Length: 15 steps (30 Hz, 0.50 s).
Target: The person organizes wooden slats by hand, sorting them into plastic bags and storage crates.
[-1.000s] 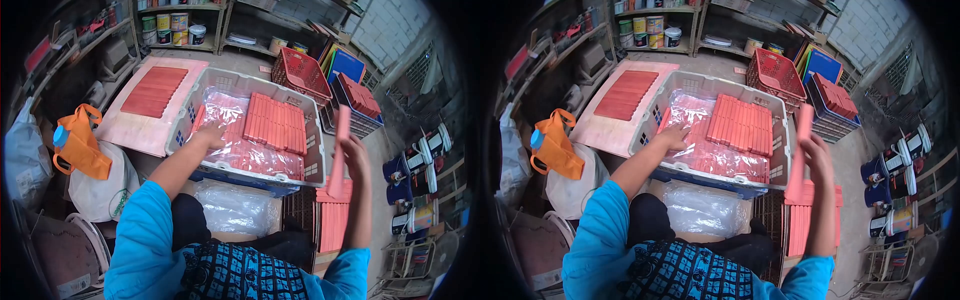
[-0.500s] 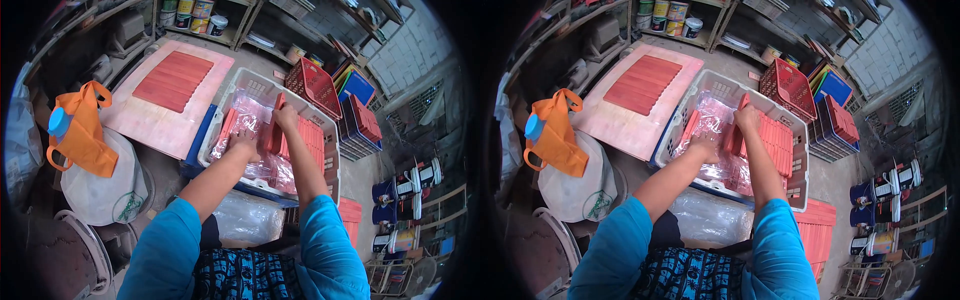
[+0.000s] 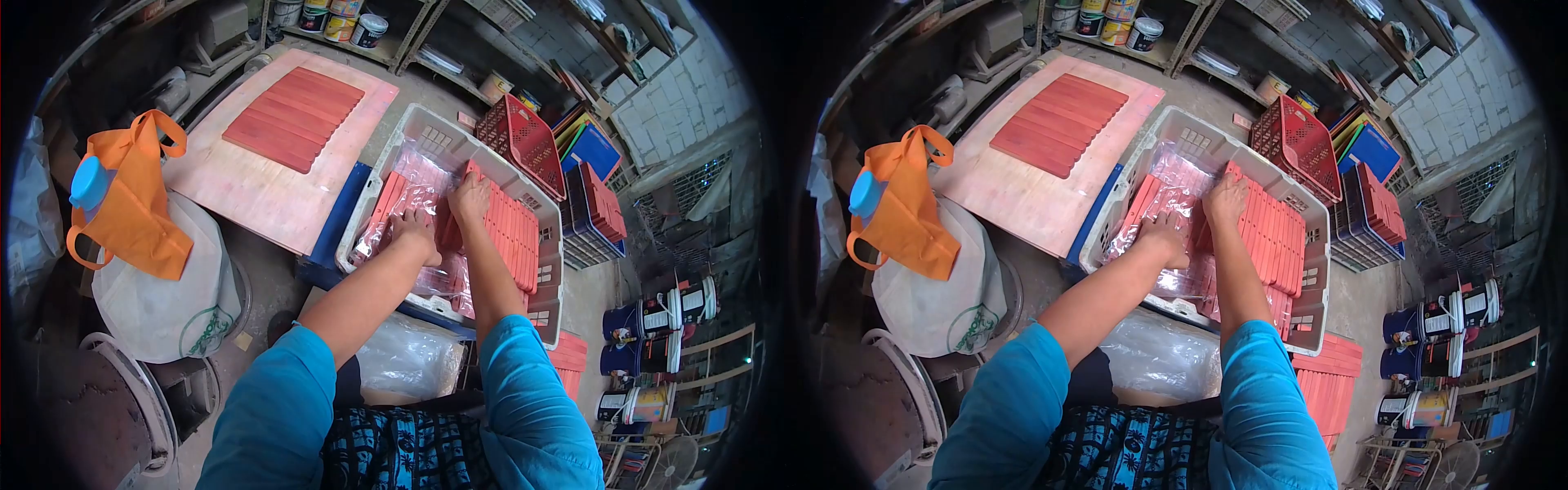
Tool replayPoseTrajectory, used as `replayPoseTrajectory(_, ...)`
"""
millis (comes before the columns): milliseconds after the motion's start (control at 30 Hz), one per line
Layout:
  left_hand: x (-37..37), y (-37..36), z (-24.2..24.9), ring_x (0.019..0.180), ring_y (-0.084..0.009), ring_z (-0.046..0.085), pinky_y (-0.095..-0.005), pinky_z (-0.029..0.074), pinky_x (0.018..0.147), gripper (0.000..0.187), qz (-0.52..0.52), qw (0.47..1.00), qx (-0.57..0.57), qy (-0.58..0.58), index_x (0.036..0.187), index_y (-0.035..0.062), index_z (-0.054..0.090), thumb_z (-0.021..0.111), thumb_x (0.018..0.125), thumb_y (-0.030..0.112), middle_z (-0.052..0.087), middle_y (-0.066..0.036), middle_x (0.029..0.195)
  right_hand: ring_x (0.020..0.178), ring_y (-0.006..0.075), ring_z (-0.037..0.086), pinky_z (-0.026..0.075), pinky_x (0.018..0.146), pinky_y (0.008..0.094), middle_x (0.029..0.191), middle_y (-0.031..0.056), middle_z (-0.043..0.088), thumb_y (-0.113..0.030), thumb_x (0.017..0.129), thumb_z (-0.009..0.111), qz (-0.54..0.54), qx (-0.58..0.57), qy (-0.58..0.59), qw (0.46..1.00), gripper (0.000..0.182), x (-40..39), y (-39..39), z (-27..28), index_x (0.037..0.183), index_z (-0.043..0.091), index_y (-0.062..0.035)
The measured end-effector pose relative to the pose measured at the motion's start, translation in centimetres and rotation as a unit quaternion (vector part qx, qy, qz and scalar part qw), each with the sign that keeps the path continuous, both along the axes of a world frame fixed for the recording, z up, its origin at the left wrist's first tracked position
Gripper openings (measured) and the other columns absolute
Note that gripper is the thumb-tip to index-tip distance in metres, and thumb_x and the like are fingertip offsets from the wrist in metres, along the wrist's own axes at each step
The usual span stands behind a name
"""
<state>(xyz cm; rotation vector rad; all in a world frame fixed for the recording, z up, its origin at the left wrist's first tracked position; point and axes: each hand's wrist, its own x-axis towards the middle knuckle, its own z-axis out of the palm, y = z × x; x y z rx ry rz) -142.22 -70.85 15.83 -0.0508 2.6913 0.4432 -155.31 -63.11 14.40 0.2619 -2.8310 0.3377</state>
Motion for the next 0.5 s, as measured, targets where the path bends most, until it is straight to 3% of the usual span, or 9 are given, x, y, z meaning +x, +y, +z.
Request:
replayPoseTrajectory(400, -0.2, -0.1, -0.3, 0.13, -0.0316, 0.02, -0.05, 0.022, 0.101, 0.071, -0.001, 1.0, -0.001, 0.007, 0.135, 0.0153, 0.032, 0.054, 0.07, 0.036, 0.02, -0.015, 0.142, 0.104, 0.0382, 0.045, 0.046, 0.081, 0.0454, 0.108, 0.0236, 0.044, -0.009, 0.07, 0.056, 0.013, 0.02, 0.015, 1.0, 0.033, 0.2, 0.3, -1.0, 0.1, 0.053, 0.0033)
replayPoseTrajectory(500, -0.1, -0.2, -0.4, 0.129, -0.0316, 0.022, -0.0536, 0.021, 0.1, 0.068, -0.003, 1.0, 0.014, 0.021, 0.131, 0.0104, 0.037, 0.053, 0.071, 0.036, 0.024, -0.015, 0.14, 0.105, 0.0376, 0.044, 0.045, 0.082, 0.0451, 0.108, 0.0228, 0.044, -0.01, 0.07, 0.056, 0.009, 0.012, 0.024, 1.0, 0.033, -0.2, 0.2, -1.3, 0.101, 0.053, 0.0032)
